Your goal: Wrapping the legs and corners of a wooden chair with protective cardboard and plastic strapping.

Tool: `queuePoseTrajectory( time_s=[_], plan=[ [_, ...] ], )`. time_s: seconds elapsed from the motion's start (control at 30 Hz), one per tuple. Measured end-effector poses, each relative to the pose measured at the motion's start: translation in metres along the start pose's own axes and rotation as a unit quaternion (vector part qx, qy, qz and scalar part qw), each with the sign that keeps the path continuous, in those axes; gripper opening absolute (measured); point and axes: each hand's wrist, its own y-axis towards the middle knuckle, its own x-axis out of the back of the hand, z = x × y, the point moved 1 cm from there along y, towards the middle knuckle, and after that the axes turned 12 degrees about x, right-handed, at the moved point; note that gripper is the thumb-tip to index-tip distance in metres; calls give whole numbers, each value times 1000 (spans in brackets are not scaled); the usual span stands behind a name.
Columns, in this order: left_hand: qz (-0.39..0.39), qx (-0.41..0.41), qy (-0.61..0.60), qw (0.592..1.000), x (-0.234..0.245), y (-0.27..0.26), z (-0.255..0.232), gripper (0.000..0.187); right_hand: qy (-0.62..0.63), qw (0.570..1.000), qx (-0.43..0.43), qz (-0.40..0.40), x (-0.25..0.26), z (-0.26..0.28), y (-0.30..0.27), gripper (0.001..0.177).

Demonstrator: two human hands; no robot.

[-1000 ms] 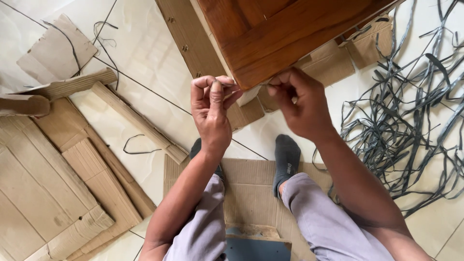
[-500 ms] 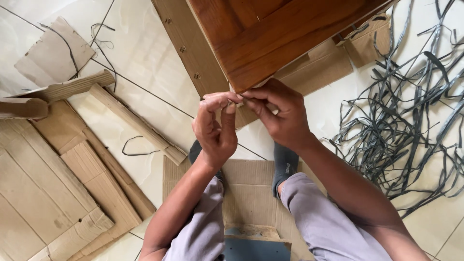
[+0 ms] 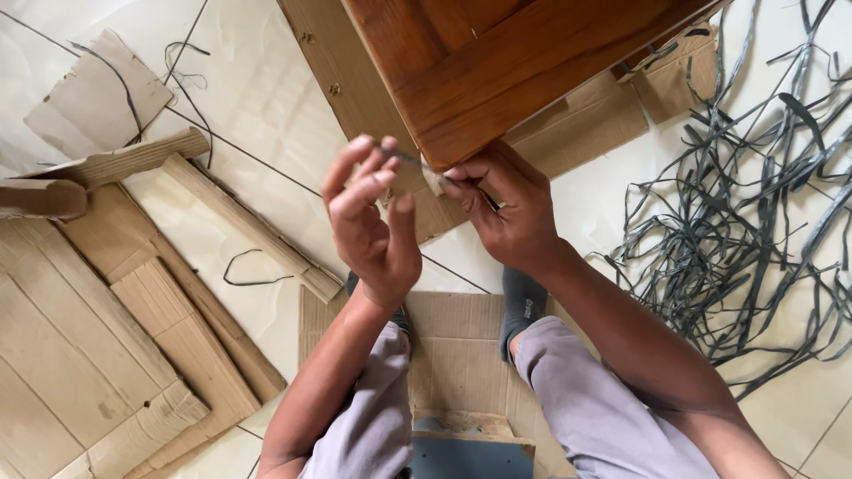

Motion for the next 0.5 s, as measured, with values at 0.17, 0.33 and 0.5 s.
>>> queuePoseTrajectory(
  time_s=[0.17, 0.33, 0.5],
  plan=[
    [-19, 11, 69, 997, 4, 0, 11, 12, -10, 1000, -5, 3, 0, -4, -4, 3],
    [57, -31, 112, 992, 5, 1, 19, 13, -38, 999, 8, -2, 1, -1, -4, 7],
    [77, -61, 136, 986, 10, 12, 18, 12, -70, 997, 20, 2, 3, 6, 0, 5]
  ],
)
